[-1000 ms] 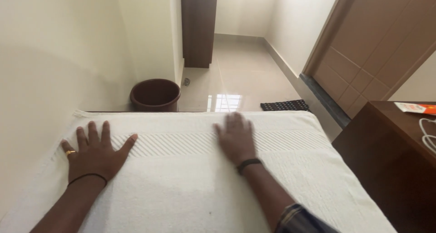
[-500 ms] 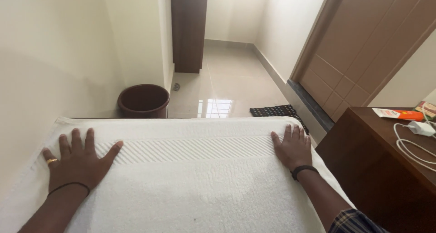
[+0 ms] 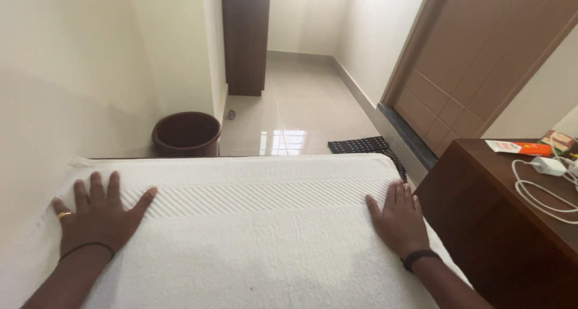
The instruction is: The person folds a white towel on a wooden table. They smooth the towel with their hands, fold it in half lengthwise, and then fold it again to create a compact rectangular shape.
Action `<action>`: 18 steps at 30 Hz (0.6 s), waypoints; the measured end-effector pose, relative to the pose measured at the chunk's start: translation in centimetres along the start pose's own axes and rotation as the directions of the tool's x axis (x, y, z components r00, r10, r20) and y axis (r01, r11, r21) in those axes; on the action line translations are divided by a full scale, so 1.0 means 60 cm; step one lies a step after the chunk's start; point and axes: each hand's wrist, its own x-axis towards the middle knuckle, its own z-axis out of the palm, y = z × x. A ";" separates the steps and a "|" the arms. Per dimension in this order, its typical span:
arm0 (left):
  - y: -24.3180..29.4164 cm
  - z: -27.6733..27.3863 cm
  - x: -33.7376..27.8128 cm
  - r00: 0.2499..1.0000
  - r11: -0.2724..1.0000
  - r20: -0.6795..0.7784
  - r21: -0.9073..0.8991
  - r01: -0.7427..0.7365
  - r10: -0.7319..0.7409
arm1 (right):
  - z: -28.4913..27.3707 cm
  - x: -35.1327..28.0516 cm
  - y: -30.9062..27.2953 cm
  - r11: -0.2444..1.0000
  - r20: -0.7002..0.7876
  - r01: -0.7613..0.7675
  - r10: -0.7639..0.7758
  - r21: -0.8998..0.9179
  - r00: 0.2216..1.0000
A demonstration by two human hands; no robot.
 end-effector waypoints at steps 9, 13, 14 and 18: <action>-0.001 0.043 0.019 0.999 0.999 -0.047 0.051 0.014 -0.012 | -0.027 -0.080 0.023 0.997 -0.031 0.076 -0.076 -0.013 0.997; -0.004 0.041 0.015 0.997 1.000 -0.081 0.006 -0.018 0.018 | -0.019 -0.080 0.024 0.994 -0.083 0.086 -0.091 -0.061 0.992; 0.010 0.050 0.014 0.997 1.000 -0.077 0.010 -0.013 0.014 | -0.018 -0.083 0.021 0.994 -0.079 0.092 -0.096 -0.059 0.992; 0.161 0.085 -0.011 0.948 0.984 -0.269 -0.005 -0.179 0.171 | -0.020 -0.084 0.015 0.995 -0.078 0.082 -0.086 -0.056 0.993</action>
